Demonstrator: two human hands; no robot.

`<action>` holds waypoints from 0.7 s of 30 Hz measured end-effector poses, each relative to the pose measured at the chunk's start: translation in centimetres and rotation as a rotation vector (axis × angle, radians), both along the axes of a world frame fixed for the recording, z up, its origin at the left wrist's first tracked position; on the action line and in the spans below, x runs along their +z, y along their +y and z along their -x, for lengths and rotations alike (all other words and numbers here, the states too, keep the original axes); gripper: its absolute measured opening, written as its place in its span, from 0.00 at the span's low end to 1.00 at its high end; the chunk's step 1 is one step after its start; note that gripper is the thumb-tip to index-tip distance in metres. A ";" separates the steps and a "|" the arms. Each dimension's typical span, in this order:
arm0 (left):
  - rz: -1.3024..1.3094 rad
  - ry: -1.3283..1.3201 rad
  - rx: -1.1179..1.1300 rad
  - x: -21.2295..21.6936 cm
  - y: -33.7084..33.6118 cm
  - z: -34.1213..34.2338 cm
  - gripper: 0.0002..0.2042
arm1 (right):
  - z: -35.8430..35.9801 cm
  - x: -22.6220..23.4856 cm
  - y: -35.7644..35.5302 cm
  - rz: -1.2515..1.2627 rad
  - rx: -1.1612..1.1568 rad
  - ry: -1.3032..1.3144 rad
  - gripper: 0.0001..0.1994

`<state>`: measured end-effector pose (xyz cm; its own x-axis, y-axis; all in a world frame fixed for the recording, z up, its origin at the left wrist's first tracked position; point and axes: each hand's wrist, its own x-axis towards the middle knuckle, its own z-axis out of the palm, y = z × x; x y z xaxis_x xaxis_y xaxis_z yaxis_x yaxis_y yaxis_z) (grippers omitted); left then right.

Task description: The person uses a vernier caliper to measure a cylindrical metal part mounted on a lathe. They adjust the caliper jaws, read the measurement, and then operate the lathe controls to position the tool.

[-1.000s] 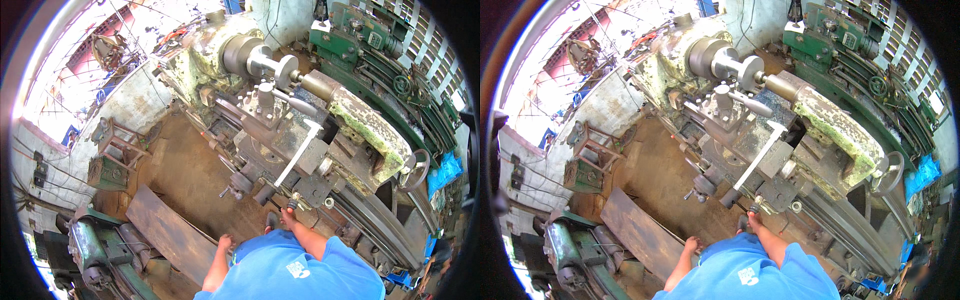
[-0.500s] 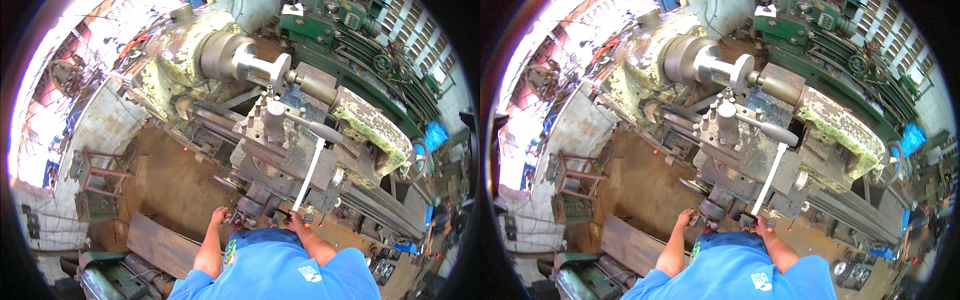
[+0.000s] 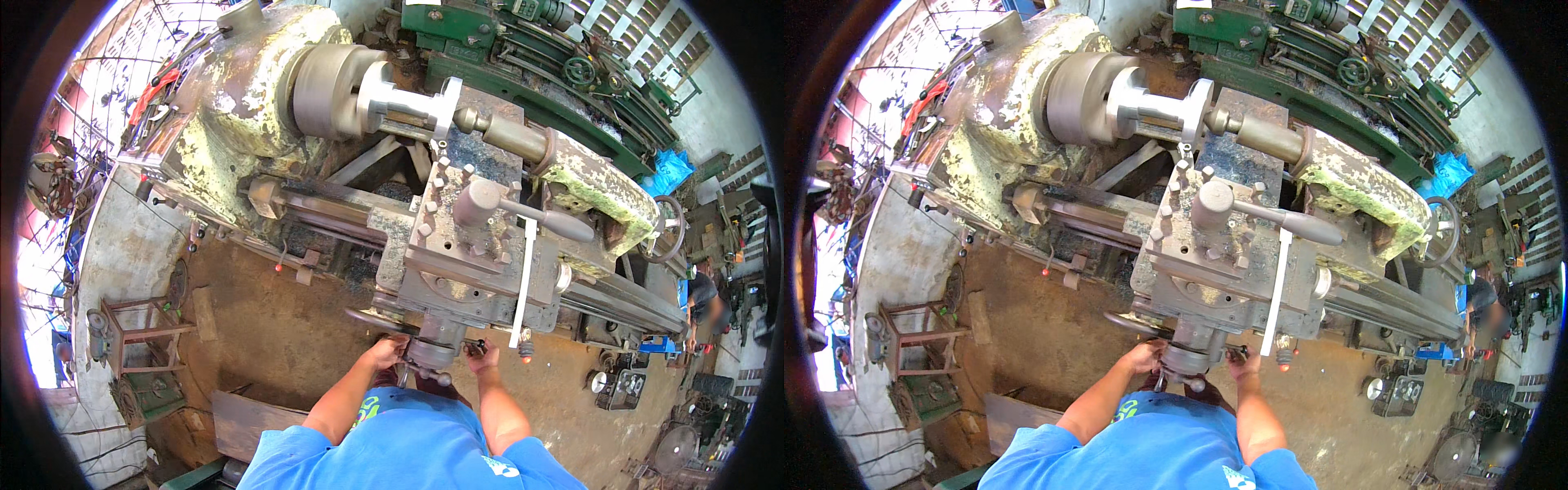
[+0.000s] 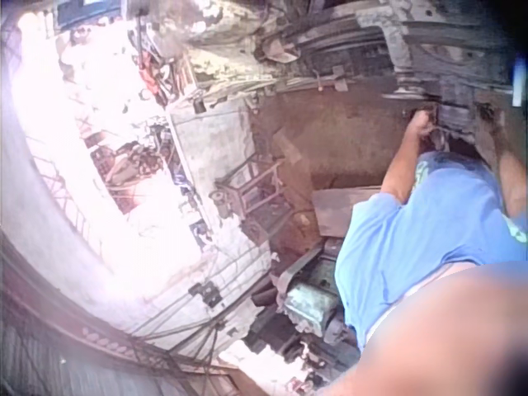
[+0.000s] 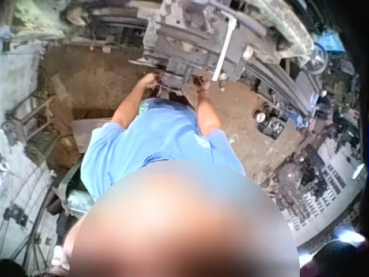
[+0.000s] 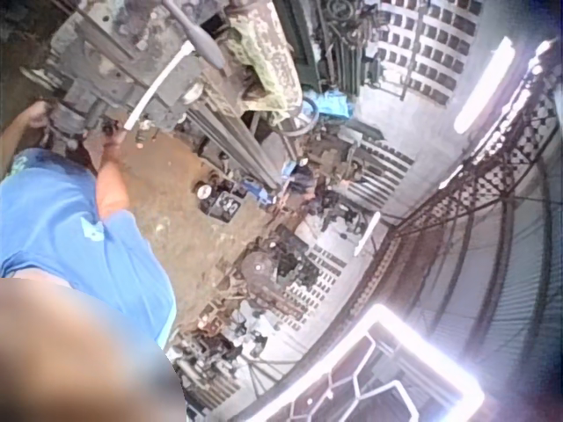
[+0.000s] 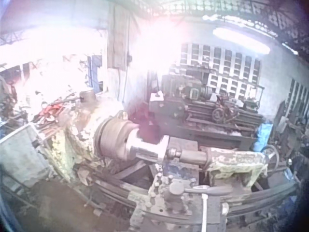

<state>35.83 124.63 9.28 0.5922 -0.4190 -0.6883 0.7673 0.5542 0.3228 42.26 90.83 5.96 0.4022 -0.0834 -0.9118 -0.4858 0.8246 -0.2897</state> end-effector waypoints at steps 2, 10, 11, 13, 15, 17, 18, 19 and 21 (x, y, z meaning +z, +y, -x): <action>0.120 -0.049 0.046 0.2 -0.2 -0.1 0.13 | 0.0 0.2 0.1 -0.004 -0.077 0.042 0.21; 0.055 -0.075 0.028 0.2 -1.9 -0.6 0.12 | -0.6 1.3 0.6 -0.046 -0.202 0.107 0.24; 0.047 -0.100 0.023 0.0 -2.2 -0.7 0.12 | -0.4 1.3 0.7 -0.018 -0.225 0.131 0.24; 0.032 -0.131 0.008 -0.4 -2.4 -0.8 0.12 | 0.0 1.3 0.5 -0.055 -0.254 0.127 0.22; 0.003 -0.132 -0.010 -0.4 -2.5 -0.7 0.12 | 0.5 1.2 0.0 -0.067 -0.239 0.057 0.22; -0.001 -0.144 0.019 -0.2 -2.5 -0.7 0.13 | 1.1 1.1 -0.7 -0.148 -0.208 -0.075 0.25; -0.036 -0.100 0.013 0.0 -2.5 -0.6 0.13 | 1.3 1.0 -1.1 -0.149 -0.236 -0.057 0.27; -0.012 -0.138 0.030 0.1 -2.5 -0.6 0.13 | 1.5 0.9 -1.6 -0.121 -0.185 -0.096 0.23; -0.018 -0.135 0.036 0.0 -2.8 -0.5 0.13 | 2.1 0.7 -2.5 -0.023 -0.087 -0.049 0.24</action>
<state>36.31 121.80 9.30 0.6944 -0.3845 -0.6083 0.6960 0.5735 0.4321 40.19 88.30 6.69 0.4385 -0.0994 -0.8932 -0.3982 0.8695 -0.2922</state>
